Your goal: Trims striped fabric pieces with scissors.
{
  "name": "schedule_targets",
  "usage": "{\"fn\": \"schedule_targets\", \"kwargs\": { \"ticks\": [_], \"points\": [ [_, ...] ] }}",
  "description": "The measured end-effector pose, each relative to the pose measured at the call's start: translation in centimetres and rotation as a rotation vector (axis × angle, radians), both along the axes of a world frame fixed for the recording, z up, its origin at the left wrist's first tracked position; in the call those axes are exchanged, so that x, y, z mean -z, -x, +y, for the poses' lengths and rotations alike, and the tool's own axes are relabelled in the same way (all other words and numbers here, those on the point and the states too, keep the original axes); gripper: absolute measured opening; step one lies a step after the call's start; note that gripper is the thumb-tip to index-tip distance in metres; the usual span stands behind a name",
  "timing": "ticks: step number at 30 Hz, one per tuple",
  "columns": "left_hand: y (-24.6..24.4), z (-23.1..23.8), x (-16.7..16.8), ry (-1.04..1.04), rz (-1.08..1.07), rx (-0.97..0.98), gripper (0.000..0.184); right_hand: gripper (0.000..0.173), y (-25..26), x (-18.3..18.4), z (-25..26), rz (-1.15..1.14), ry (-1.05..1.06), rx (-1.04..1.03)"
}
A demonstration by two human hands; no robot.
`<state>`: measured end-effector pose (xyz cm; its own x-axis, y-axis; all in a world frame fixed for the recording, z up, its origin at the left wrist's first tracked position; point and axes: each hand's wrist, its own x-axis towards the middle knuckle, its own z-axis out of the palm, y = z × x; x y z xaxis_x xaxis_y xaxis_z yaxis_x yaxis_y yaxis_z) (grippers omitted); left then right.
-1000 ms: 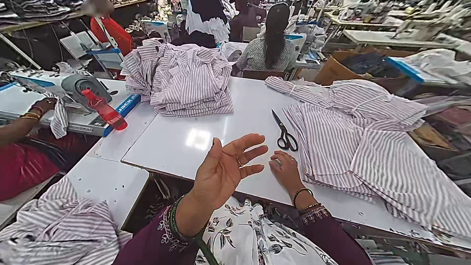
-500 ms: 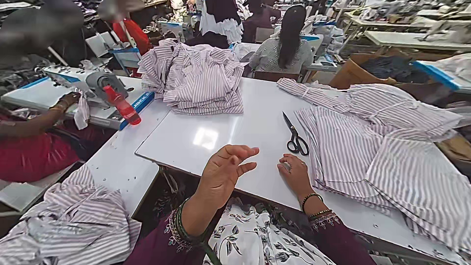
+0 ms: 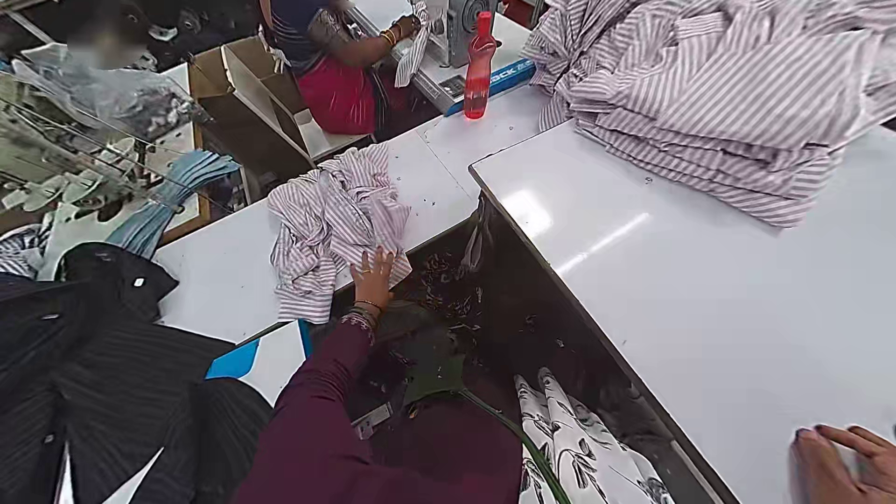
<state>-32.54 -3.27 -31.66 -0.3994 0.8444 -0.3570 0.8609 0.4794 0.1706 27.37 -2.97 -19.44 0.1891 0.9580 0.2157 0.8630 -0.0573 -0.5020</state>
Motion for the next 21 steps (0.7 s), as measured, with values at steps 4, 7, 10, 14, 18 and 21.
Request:
{"fn": "schedule_targets", "kwargs": {
  "ticks": [4, 7, 10, 14, 18, 21],
  "points": [
    [3.7, 0.3, 1.0, -0.124, -0.045, -0.164, 0.049, 0.034, 0.2, 0.0, 0.2, -0.034, 0.011, -0.008],
    [2.7, 3.6, -2.5, -0.478, -0.15, -0.285, 0.037, 0.036, -0.4, 0.2, 0.2, -0.051, 0.004, -0.03],
    [-1.0, 5.7, -10.0, -1.033, -0.387, -0.362, 0.036, 0.037, -0.8, 0.7, -0.1, -0.003, -0.044, -0.055],
    [-12.0, 3.3, -19.8, -1.179, -1.129, 0.278, 0.025, 0.055, 2.2, 1.2, -1.7, 0.251, -0.218, -0.175],
    [-25.2, 1.0, -23.8, -0.685, -1.361, 1.152, 0.018, 0.072, 8.0, -3.0, -4.2, 0.464, -0.419, -0.455],
    [-30.0, 0.9, -23.3, -0.53, -1.519, 1.208, 0.012, 0.031, 8.3, -6.3, -5.8, 0.478, -0.494, -0.572]
  ]
}}
